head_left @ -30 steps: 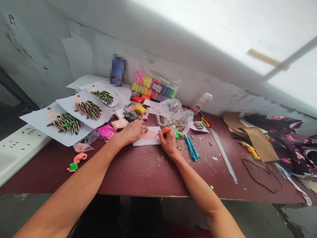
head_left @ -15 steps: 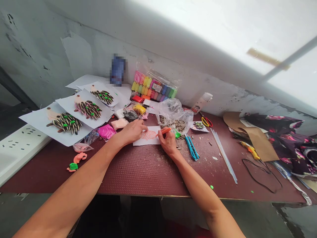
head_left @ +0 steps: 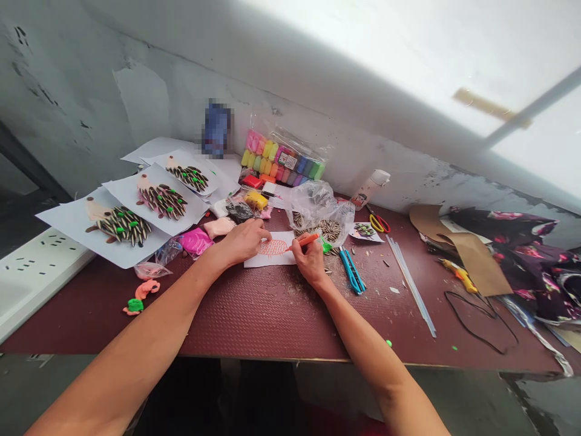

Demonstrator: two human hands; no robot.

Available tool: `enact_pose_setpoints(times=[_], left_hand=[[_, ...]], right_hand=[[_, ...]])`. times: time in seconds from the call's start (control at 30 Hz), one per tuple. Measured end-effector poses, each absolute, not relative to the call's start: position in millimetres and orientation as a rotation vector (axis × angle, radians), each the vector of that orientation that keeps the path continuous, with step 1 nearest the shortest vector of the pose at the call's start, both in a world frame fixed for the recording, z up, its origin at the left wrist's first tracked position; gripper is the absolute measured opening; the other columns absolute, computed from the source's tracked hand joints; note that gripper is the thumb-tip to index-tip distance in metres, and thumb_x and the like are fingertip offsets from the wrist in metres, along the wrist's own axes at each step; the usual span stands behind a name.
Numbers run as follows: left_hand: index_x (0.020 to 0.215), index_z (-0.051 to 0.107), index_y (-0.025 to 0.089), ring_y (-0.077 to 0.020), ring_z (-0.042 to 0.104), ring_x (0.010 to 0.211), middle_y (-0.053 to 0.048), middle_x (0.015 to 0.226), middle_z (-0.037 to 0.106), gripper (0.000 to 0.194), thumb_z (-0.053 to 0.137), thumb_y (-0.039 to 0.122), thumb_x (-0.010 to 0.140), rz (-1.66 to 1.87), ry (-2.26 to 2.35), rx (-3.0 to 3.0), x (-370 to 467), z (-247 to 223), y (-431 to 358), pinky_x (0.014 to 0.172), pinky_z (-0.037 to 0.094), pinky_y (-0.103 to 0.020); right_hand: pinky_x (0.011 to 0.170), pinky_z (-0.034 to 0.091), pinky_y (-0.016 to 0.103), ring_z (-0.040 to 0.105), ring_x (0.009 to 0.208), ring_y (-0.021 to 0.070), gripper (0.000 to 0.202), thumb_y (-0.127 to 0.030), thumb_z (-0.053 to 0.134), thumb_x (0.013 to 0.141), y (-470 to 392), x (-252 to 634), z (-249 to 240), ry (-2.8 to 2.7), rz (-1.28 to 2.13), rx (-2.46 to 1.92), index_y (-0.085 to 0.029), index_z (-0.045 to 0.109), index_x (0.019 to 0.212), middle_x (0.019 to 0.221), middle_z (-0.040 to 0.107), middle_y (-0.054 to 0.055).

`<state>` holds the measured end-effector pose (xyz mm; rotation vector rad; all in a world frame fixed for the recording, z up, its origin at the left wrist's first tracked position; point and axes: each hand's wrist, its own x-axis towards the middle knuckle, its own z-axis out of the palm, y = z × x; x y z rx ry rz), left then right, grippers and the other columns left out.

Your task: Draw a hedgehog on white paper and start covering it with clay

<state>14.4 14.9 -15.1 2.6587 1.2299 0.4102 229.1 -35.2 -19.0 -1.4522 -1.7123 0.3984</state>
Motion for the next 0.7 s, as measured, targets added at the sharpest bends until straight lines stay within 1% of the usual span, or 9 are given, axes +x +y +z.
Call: enact_pose_setpoints(times=[0.17, 0.3, 0.43, 0.6, 0.7], left_hand=[[0.112, 0.076, 0.024, -0.0239, 0.060, 0.100, -0.009, 0.101, 0.064, 0.038, 0.049, 0.009, 0.089, 0.390, 1.239, 2.657, 15.4, -12.7, 13.2, 0.089, 0.048, -0.035], [0.113, 0.075, 0.022, -0.0242, 0.061, 0.102, -0.009, 0.104, 0.065, 0.036, 0.049, 0.010, 0.090, 0.368, 1.243, 2.655, 14.9, -10.0, 12.2, 0.091, 0.049, -0.036], [0.113, 0.072, 0.019, -0.0233, 0.063, 0.105, -0.009, 0.106, 0.068, 0.035, 0.047, 0.009, 0.090, 0.416, 1.235, 2.642, 13.4, -8.7, 12.7, 0.094, 0.049, -0.035], [0.111, 0.071, 0.018, -0.0227, 0.065, 0.104, -0.009, 0.108, 0.071, 0.036, 0.044, 0.006, 0.090, 0.469, 1.267, 2.604, 14.3, -8.0, 12.5, 0.094, 0.051, -0.035], [0.110, 0.073, 0.018, -0.0230, 0.065, 0.103, -0.009, 0.106, 0.071, 0.038, 0.044, 0.006, 0.089, 0.481, 1.303, 2.595, 15.2, -9.8, 12.5, 0.093, 0.051, -0.035]], right_hand=[[0.052, 0.034, 0.027, 0.043, 0.048, 0.0124, 0.024, -0.033, 0.049, 0.086, -33.5, 230.7, -17.8, -1.625, 0.398, -1.455, -0.023, 0.050, 0.064, 0.055, 0.054, -0.001], [0.054, 0.038, 0.027, 0.047, 0.052, 0.0129, 0.028, -0.037, 0.049, 0.087, -33.7, 232.3, -12.8, -1.588, 0.431, -1.425, -0.022, 0.053, 0.064, 0.059, 0.058, 0.000], [0.056, 0.040, 0.027, 0.049, 0.053, 0.0132, 0.032, -0.041, 0.051, 0.089, -34.6, 237.8, -6.8, -1.573, 0.428, -1.397, -0.021, 0.055, 0.065, 0.059, 0.057, 0.001], [0.054, 0.035, 0.027, 0.046, 0.051, 0.0132, 0.038, -0.048, 0.049, 0.090, -33.5, 250.8, -4.8, -1.637, 0.395, -1.468, -0.022, 0.050, 0.062, 0.055, 0.055, 0.000], [0.056, 0.034, 0.026, 0.047, 0.052, 0.0130, 0.039, -0.045, 0.044, 0.094, -33.7, 256.7, -1.7, -1.715, 0.397, -1.588, -0.022, 0.049, 0.063, 0.057, 0.057, 0.001]])
